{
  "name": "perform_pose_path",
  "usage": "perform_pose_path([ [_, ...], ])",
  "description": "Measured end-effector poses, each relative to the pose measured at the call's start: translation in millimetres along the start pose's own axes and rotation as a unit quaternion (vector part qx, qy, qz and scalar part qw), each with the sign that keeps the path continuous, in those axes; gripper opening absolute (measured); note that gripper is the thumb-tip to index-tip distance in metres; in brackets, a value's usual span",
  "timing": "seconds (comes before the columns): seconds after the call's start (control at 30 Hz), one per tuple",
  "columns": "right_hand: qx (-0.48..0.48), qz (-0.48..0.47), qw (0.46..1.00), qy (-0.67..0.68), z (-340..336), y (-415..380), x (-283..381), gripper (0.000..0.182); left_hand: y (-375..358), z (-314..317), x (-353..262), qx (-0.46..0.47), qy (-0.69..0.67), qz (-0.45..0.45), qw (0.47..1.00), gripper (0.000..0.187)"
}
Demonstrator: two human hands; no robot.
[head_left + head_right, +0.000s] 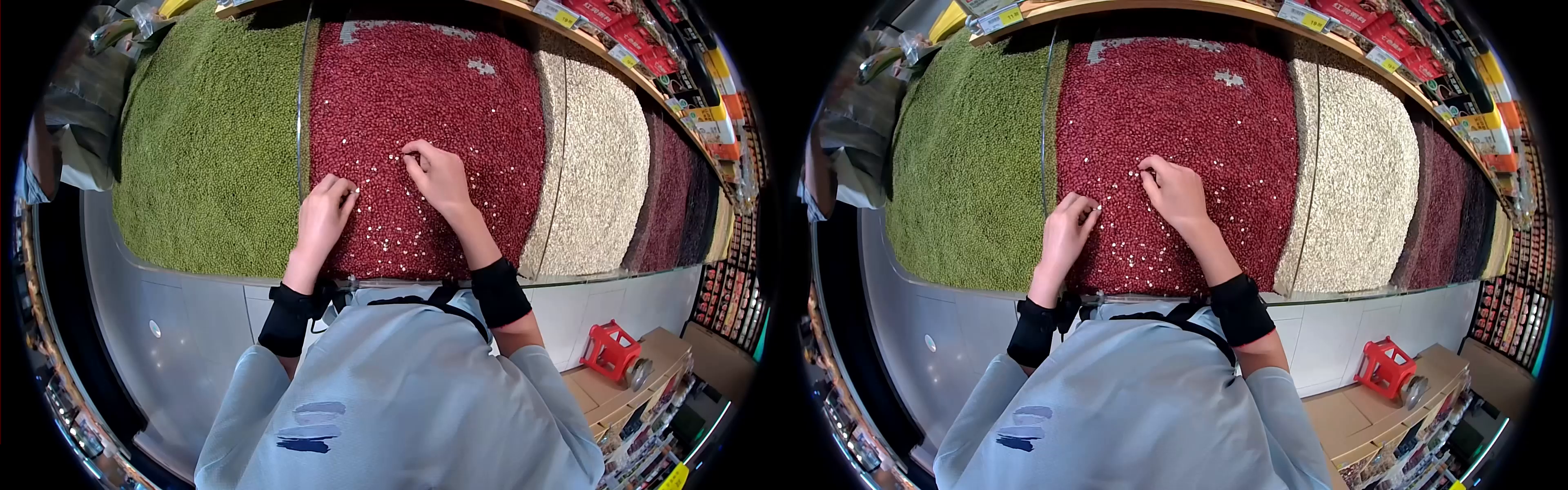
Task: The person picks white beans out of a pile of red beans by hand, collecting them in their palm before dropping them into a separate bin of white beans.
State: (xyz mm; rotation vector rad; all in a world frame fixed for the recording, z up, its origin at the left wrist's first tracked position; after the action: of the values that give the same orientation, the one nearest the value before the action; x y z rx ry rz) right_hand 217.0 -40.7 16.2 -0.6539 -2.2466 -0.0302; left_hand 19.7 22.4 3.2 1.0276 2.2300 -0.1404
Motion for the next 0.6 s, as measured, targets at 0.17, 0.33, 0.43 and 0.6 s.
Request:
perform_pose_path([
  [0.17,-0.056,-0.143,0.988,-0.025,17.3,4.2,-1.3,0.013,-1.3,1.5,-0.4,-0.020,0.008,0.021,1.000,0.008],
  [0.33,-0.037,-0.110,0.993,-0.002,26.0,6.2,-3.6,0.012,-1.5,-3.1,-2.3,-0.038,-0.011,0.022,0.999,0.008],
  [0.43,-0.010,-0.039,0.991,0.126,28.1,4.4,-6.6,0.011,-2.8,-7.3,-2.0,-0.053,-0.020,0.029,0.998,0.007],
  [0.6,0.157,0.146,0.723,0.656,36.1,-4.8,-12.0,0.012,-2.9,-8.0,-2.2,-0.050,-0.040,0.030,0.998,0.007],
])
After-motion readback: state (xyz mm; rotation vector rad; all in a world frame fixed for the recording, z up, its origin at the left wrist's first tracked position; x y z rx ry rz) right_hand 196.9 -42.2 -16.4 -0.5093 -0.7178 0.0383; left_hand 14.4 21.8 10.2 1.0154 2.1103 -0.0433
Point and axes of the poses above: each hand's wrist, its own y-axis towards the middle knuckle, its own z-axis out of the palm, x = y × z, the point moved 3 cm from there along y, towards the middle knuckle, and after that the axes turned 6 degrees about z, right-handed, at the moved point
